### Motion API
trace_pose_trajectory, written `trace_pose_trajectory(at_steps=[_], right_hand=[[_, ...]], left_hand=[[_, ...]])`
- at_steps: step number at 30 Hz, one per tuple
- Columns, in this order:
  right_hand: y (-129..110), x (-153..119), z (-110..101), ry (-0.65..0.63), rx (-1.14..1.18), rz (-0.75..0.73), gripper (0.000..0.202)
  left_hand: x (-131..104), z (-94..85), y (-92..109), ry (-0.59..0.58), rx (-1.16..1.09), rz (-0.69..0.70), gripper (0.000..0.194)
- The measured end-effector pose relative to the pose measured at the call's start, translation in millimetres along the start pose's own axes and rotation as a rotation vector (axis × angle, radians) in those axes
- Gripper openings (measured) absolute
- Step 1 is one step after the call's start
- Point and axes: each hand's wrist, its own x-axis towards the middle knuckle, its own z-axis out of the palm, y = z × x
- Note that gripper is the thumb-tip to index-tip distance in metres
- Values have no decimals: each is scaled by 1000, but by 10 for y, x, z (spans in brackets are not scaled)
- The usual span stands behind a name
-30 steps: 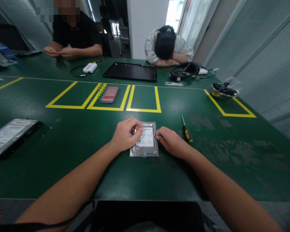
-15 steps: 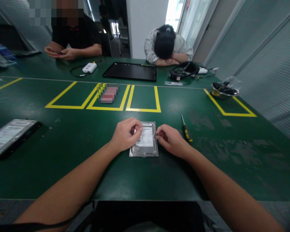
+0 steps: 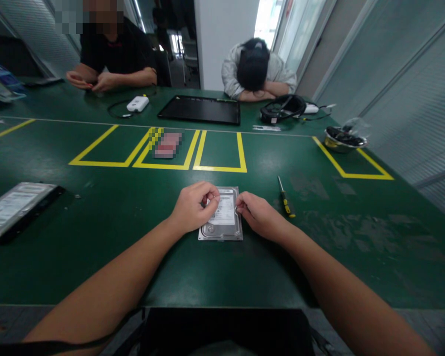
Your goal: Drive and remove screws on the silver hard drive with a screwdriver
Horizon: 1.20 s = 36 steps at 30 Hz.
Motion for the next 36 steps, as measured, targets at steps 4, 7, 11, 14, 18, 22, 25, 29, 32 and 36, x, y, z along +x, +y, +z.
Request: trace_pose_trajectory(at_steps=[4, 7, 11, 14, 18, 22, 25, 29, 32, 36], right_hand=[[3, -4, 15, 9, 23, -5, 11], [-4, -24, -3, 42, 53, -7, 9], [-59, -65, -39, 109, 237, 4, 5], [-96, -75, -31, 106, 424, 31, 5], [-83, -51, 26, 113, 593, 81, 8], [-65, -18, 71, 127, 753, 124, 16], [-88, -9, 79, 158, 878, 153, 22], [-129, -18, 75, 207, 957, 184, 25], [-140, -25, 75, 220, 1005, 204, 25], [-147, -19, 87, 244, 1047, 229, 26]], left_hand=[[1, 3, 1, -4, -2, 5, 6], [0, -8, 20, -5, 15, 28, 7], [6, -12, 94, -19, 51, 152, 9], [10, 22, 158, -75, 63, 255, 11], [11, 84, 196, -122, 129, 279, 14], [14, 115, 200, -106, 144, 269, 15], [13, 126, 214, -70, 135, 275, 14], [14, 140, 241, -23, 154, 313, 10], [16, 146, 252, -6, 177, 331, 9], [10, 158, 263, 15, 194, 327, 9]])
